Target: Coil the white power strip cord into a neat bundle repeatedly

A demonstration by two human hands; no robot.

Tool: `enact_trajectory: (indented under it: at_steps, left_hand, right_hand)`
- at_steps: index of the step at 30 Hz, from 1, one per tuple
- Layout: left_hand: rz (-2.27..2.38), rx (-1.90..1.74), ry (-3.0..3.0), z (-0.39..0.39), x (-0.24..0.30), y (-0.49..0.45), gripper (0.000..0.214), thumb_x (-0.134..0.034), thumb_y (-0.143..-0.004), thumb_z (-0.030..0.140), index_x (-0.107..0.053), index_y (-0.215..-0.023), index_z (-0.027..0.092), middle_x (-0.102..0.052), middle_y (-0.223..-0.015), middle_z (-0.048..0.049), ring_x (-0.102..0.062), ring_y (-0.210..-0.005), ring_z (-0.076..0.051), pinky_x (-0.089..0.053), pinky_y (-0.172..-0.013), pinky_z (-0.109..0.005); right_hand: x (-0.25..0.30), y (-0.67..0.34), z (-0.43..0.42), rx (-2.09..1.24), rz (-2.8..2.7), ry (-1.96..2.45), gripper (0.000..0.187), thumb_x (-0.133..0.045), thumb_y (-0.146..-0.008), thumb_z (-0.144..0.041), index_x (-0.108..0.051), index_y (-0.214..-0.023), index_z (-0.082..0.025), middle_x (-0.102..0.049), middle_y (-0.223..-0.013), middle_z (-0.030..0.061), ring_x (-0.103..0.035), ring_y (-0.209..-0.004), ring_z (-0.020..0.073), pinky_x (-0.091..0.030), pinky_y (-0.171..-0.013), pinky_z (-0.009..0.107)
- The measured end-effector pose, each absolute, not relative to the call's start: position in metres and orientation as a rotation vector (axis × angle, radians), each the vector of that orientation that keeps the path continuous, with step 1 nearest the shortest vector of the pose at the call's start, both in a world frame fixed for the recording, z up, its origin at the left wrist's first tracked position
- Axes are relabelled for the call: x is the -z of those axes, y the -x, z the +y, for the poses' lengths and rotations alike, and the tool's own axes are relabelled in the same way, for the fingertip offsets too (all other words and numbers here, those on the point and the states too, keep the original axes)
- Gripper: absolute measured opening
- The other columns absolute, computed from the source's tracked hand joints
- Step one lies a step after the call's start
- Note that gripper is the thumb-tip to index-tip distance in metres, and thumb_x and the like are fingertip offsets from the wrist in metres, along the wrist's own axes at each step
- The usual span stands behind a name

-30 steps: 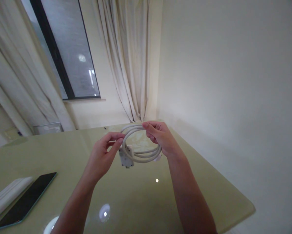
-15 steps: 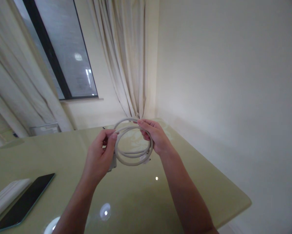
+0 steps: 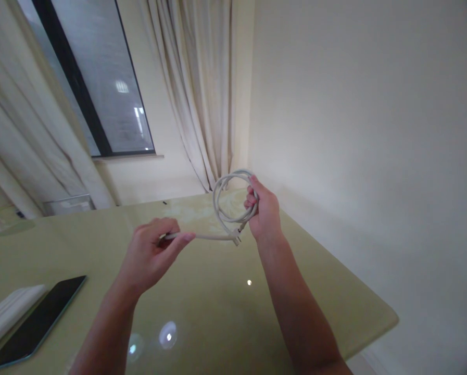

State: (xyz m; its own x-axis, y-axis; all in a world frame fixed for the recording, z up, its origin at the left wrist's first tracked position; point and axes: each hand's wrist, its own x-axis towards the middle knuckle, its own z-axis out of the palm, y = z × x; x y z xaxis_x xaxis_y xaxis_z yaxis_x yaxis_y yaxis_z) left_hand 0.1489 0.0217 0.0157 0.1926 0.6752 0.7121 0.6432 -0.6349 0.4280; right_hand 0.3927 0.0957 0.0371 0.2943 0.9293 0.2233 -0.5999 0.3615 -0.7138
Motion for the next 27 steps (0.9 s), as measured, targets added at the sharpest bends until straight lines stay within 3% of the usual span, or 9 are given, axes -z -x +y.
enact_trajectory:
  at_steps: [4,8,12,16,21,24,27]
  left_hand:
    - [1.324,-1.019,-2.542,0.026,-0.014,-0.153,0.062,-0.057,-0.101,0.06,-0.043,-0.055,0.021,-0.043,-0.052,0.0031,-0.043,-0.053,-0.013,-0.033,-0.061,-0.03]
    - [1.569,-0.491,-2.588,0.036,-0.004,-0.164,0.064,-0.058,-0.097,0.072,-0.059,-0.059,0.021,-0.062,-0.061,-0.0017,-0.057,-0.062,-0.018,-0.033,-0.066,-0.033]
    - [1.912,-0.108,-2.605,0.053,0.02,-0.164,0.051,-0.059,-0.102,0.06,-0.077,-0.076,0.02,-0.08,-0.087,-0.0125,-0.074,-0.09,-0.032,-0.042,-0.083,-0.041]
    - [2.247,-0.001,-2.507,0.069,0.048,-0.15,0.041,-0.051,-0.107,0.041,-0.08,-0.091,0.017,-0.082,-0.102,-0.0198,-0.076,-0.105,-0.039,-0.044,-0.092,-0.047]
    - [2.505,-0.271,-2.249,0.079,0.053,-0.13,0.047,-0.034,-0.11,0.034,-0.075,-0.096,0.017,-0.08,-0.098,-0.0216,-0.077,-0.086,-0.037,-0.048,-0.077,-0.043]
    - [2.487,-0.913,-1.94,0.077,0.038,-0.118,0.039,-0.045,-0.106,0.043,-0.069,-0.087,0.019,-0.076,-0.083,-0.0163,-0.072,-0.072,-0.032,-0.045,-0.065,-0.037]
    - [1.979,-1.594,-1.531,0.072,0.023,-0.112,0.027,-0.059,-0.1,0.044,-0.066,-0.088,0.021,-0.064,-0.068,-0.0033,-0.061,-0.06,-0.02,-0.039,-0.056,-0.027]
  right_hand:
    - [-0.045,-0.405,0.094,-1.056,-0.496,0.49,0.038,-0.093,-0.071,-0.036,-0.058,-0.077,-0.021,-0.05,-0.063,-0.0105,-0.033,-0.045,0.0019,-0.029,-0.04,0.018]
    - [-0.051,-0.414,0.086,-1.059,-0.468,0.407,0.032,-0.086,-0.08,-0.028,-0.055,-0.077,-0.021,-0.042,-0.057,-0.013,-0.031,-0.041,0.002,-0.029,-0.039,0.017]
    - [-0.057,-0.422,0.074,-1.051,-0.586,0.428,0.024,-0.084,-0.085,-0.03,-0.061,-0.083,-0.021,-0.033,-0.056,-0.0138,-0.026,-0.041,0.0036,-0.027,-0.039,0.019]
    - [-0.064,-0.427,0.056,-1.069,-0.763,0.418,0.02,-0.08,-0.087,-0.032,-0.072,-0.101,-0.019,-0.032,-0.058,-0.013,-0.021,-0.042,0.004,-0.018,-0.038,0.022]
    - [-0.072,-0.428,0.035,-1.045,-0.877,0.386,0.026,-0.077,-0.088,-0.035,-0.076,-0.108,-0.018,-0.029,-0.058,-0.0121,-0.016,-0.044,0.0047,-0.012,-0.039,0.024]
    - [-0.074,-0.429,0.031,-1.008,-0.888,0.392,0.025,-0.077,-0.088,-0.036,-0.076,-0.107,-0.02,-0.028,-0.058,-0.0119,-0.015,-0.044,0.0055,-0.012,-0.039,0.025]
    - [-0.074,-0.43,0.035,-0.99,-0.854,0.394,0.026,-0.077,-0.087,-0.035,-0.076,-0.107,-0.019,-0.03,-0.058,-0.012,-0.015,-0.044,0.0054,-0.012,-0.039,0.024]
